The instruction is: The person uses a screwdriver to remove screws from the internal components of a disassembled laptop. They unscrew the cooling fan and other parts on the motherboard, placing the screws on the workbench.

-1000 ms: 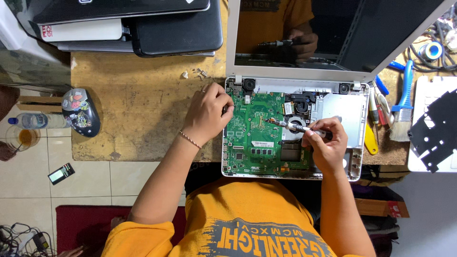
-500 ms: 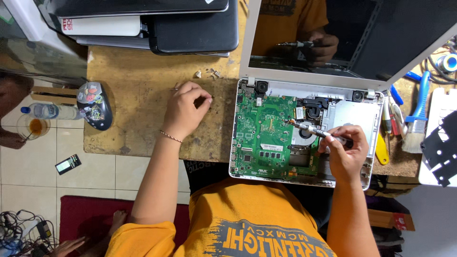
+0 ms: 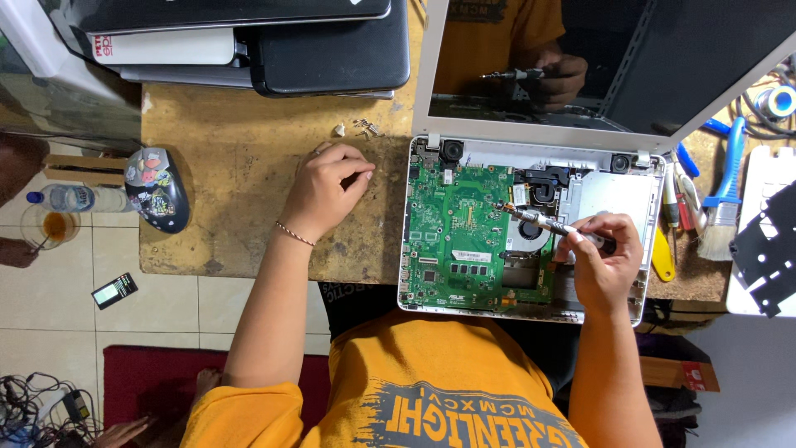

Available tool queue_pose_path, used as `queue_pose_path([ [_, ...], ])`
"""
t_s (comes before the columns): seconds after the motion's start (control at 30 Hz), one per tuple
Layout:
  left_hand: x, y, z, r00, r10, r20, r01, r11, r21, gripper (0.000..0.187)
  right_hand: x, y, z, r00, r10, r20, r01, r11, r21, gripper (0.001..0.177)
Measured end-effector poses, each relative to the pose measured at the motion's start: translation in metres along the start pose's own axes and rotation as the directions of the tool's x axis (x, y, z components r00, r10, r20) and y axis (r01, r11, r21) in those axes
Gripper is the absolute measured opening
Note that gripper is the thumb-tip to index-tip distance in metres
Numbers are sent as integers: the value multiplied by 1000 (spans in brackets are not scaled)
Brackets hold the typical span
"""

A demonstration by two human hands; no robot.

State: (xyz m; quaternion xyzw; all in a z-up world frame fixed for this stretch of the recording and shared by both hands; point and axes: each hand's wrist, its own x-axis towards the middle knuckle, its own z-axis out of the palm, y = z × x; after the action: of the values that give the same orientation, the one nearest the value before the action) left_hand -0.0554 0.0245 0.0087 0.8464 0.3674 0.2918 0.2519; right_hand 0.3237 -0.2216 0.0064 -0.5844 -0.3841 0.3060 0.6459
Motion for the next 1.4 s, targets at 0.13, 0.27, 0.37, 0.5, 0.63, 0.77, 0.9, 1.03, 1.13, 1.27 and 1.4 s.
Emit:
queue_pose_path([
  [0.13,0,3,-5,999,50,11,-49,998,-47,10,3,-2,2,1000,-27,14,27,1000,-11,26],
  [0.27,-3,1,8,991,129,-44,-129,992,2,15,7,-10,4,999,-47,23,47,999,-24,25],
  [0.37,-9,2,16,983,184,-16,-183,980,82,16,8,-27,4,994,-87,71,97,985,-146,22],
  [0.5,-12,23,13,977,214,-4,-213,972,103,15,7,-61,0,983,-129,128,162,940,-301,28],
  [0.63,-16,33,11,963,266,-32,-261,959,106,7,13,-98,-9,931,-236,278,356,754,-552,29],
  [0.77,-17,31,13,964,264,-35,-255,952,169,8,19,-123,-1,901,-264,346,418,741,-525,21],
  [0.9,-16,33,13,963,267,-37,-257,952,164,7,13,-117,-4,885,-253,391,454,657,-602,15],
  [1.03,-25,9,28,975,209,-71,-192,961,201,8,6,-103,-9,899,-320,301,439,646,-624,17],
  [1.13,-20,18,23,981,173,-86,-158,975,156,9,2,-101,-13,910,-313,273,415,657,-630,20],
  [1.27,-18,22,28,987,105,-120,-88,986,141,10,-4,-99,-21,906,-346,245,416,609,-675,19],
  [1.4,-8,34,26,969,152,-194,-122,980,155,8,-8,-103,-33,923,-328,200,374,651,-660,18],
])
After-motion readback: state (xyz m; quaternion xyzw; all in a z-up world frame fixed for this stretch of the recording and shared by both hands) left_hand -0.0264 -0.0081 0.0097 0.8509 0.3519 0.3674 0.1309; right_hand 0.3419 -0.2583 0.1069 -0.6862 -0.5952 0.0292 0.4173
